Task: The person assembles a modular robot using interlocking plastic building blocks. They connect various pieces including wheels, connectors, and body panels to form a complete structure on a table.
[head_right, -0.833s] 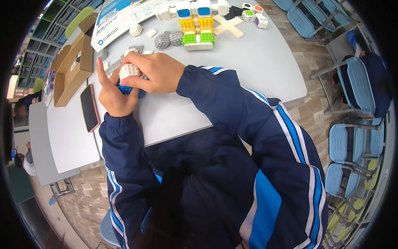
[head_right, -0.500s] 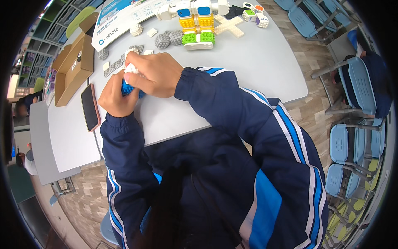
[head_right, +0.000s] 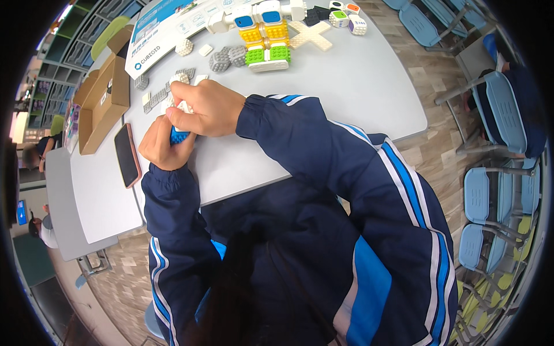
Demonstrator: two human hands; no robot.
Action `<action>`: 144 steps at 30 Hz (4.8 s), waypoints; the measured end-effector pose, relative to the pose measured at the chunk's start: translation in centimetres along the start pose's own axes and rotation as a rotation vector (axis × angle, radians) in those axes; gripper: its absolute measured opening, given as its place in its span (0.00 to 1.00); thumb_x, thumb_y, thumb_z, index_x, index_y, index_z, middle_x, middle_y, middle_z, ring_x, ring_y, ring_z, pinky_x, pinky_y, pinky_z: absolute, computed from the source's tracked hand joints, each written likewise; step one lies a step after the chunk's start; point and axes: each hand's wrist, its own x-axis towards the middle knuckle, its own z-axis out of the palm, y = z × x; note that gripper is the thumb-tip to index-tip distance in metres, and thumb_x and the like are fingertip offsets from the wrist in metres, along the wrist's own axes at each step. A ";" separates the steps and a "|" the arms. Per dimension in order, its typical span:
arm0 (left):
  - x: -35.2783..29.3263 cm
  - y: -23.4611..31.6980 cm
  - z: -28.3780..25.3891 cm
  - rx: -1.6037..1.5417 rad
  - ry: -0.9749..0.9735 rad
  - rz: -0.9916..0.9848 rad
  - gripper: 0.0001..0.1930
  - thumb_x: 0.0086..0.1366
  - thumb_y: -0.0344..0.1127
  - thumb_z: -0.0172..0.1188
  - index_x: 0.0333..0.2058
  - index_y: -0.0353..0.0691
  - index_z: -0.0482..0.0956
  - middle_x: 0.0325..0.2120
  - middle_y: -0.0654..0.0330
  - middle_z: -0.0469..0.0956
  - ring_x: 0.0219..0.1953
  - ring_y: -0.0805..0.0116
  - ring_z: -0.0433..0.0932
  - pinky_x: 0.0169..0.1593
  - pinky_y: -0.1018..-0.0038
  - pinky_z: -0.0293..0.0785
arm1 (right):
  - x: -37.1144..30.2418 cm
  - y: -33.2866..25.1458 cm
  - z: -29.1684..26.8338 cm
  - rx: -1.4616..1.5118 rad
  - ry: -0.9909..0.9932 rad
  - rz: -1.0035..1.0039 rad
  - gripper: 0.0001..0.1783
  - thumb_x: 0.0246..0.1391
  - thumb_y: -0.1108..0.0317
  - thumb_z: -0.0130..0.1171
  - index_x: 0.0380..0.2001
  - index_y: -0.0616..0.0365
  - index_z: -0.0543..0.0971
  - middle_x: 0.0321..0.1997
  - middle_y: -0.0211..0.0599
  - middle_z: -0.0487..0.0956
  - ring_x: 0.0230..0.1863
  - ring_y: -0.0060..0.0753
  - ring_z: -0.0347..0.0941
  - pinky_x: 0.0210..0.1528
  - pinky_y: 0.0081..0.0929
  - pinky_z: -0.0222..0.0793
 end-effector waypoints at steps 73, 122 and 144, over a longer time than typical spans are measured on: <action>-0.2 1.7 1.1 -0.059 0.083 -0.164 0.17 0.41 0.27 0.68 0.34 0.33 0.79 0.20 0.55 0.77 0.19 0.57 0.77 0.25 0.72 0.73 | -0.1 1.7 0.7 -0.312 0.072 -0.408 0.17 0.64 0.58 0.55 0.27 0.61 0.73 0.18 0.41 0.69 0.21 0.44 0.69 0.25 0.36 0.64; -0.9 0.3 1.5 -0.032 0.014 -0.150 0.15 0.41 0.26 0.66 0.32 0.36 0.78 0.23 0.59 0.76 0.20 0.57 0.72 0.25 0.68 0.66 | -0.2 -0.3 0.9 -0.090 0.042 -0.032 0.17 0.63 0.56 0.54 0.38 0.62 0.76 0.34 0.46 0.76 0.36 0.45 0.74 0.40 0.32 0.70; -0.7 1.4 0.9 -0.254 -0.021 -0.095 0.13 0.32 0.30 0.66 0.16 0.37 0.69 0.08 0.59 0.63 0.09 0.61 0.60 0.16 0.71 0.57 | -0.4 -0.4 0.5 0.061 0.008 -0.040 0.15 0.61 0.67 0.51 0.22 0.65 0.75 0.16 0.42 0.70 0.17 0.29 0.62 0.23 0.27 0.61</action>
